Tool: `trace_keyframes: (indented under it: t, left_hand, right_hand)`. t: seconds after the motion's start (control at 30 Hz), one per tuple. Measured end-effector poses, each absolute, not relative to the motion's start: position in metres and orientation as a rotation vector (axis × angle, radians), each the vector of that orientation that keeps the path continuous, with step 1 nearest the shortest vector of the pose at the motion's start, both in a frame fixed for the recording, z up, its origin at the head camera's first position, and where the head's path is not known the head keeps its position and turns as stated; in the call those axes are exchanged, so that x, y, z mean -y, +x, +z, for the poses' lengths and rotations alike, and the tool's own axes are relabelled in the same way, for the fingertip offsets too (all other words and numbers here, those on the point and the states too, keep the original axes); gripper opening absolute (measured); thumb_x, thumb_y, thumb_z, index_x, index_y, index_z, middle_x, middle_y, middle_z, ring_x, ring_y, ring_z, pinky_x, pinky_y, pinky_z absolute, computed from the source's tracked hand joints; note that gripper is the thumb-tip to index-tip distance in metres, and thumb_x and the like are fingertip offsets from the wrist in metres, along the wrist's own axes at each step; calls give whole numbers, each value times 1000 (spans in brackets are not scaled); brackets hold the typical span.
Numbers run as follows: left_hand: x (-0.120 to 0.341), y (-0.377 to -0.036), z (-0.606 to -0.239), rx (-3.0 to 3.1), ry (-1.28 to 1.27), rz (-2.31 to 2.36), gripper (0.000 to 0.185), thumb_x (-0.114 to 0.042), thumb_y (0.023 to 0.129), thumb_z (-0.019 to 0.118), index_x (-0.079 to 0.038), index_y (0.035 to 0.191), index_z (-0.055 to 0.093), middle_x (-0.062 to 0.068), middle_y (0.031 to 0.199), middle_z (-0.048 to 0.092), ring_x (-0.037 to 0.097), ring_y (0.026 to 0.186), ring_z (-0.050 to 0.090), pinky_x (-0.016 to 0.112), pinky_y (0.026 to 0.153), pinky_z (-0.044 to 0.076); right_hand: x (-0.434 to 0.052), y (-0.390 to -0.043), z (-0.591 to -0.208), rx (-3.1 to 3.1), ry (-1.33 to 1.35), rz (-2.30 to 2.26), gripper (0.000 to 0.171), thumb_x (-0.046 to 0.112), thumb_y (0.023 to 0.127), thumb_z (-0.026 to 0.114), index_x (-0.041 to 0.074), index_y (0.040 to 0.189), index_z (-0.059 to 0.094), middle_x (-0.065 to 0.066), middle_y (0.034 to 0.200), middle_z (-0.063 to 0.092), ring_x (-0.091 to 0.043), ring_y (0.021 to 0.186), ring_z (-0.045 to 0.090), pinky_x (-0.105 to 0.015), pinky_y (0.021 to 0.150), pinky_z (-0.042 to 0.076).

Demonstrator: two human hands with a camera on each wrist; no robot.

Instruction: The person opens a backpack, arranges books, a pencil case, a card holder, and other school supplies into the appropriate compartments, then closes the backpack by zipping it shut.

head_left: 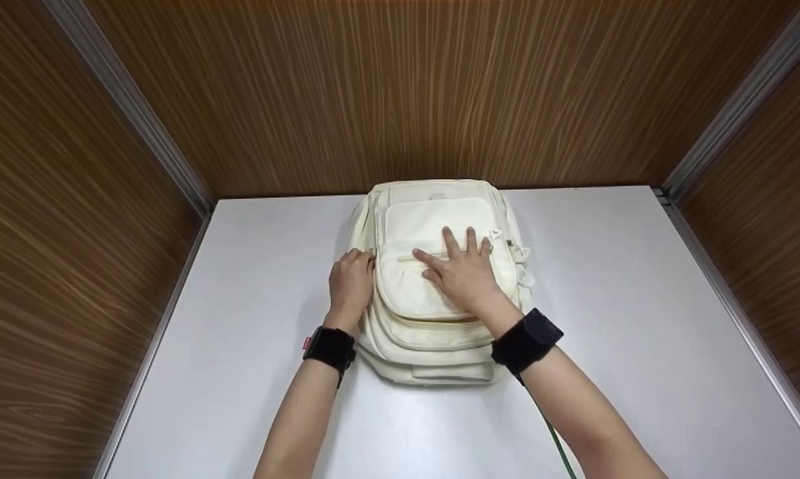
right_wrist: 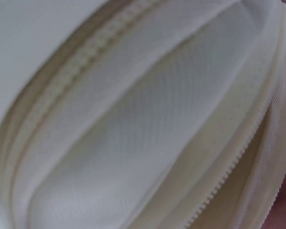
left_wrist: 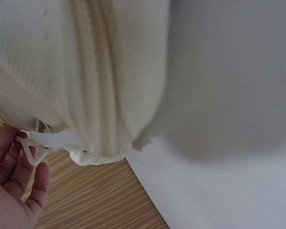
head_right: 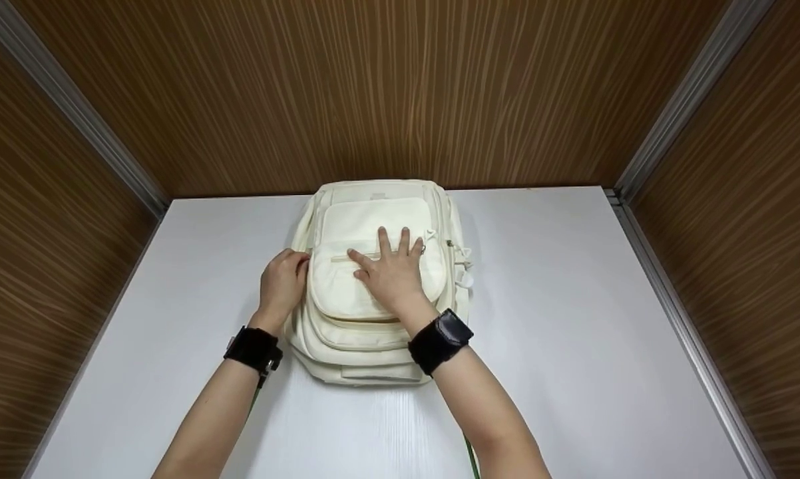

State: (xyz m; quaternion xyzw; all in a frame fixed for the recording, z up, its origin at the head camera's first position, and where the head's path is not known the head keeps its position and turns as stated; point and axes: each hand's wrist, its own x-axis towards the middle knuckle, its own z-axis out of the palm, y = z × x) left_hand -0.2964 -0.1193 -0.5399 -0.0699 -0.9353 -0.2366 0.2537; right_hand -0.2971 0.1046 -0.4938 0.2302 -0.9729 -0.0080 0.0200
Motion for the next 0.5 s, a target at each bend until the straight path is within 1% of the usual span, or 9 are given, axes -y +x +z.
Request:
trace_keyframes:
  t: [0.27,0.33,0.43,0.5]
  left_hand:
    - [123,-281,-538,2558,-281,-570,8,-12,89,71,-4,90,74,7,84,66,27,81,62,42,69,48]
    - [125,-275,-538,2565,-310,-570,7,-11,88,72,-5,90,74,7,87,67,27,82,63,42,70,48]
    - [128,-264,-538,2573,-350,-587,6,-10,87,74,-5,89,74,10,95,70,28,89,65,43,73,50]
    - [129,-257,-537,2572,-381,-601,6,-10,86,75,-5,88,73,11,96,70,28,91,66,43,73,50]
  right_hand:
    - [-106,-299,-496,3009,702,-21,46,54,102,35,49,148,35,-20,159,21,-60,136,17,-74,103,19]
    - [-105,-299,-497,3004,711,-23,46,54,102,34,49,148,35,-20,158,21,-60,136,18,-74,102,20]
    - [-105,-299,-498,2996,719,-32,46,54,102,34,48,148,35,-20,158,22,-60,136,19,-73,102,21]
    - [-105,-299,-498,2993,719,-23,46,54,102,34,48,148,35,-20,158,22,-60,136,18,-73,102,21]
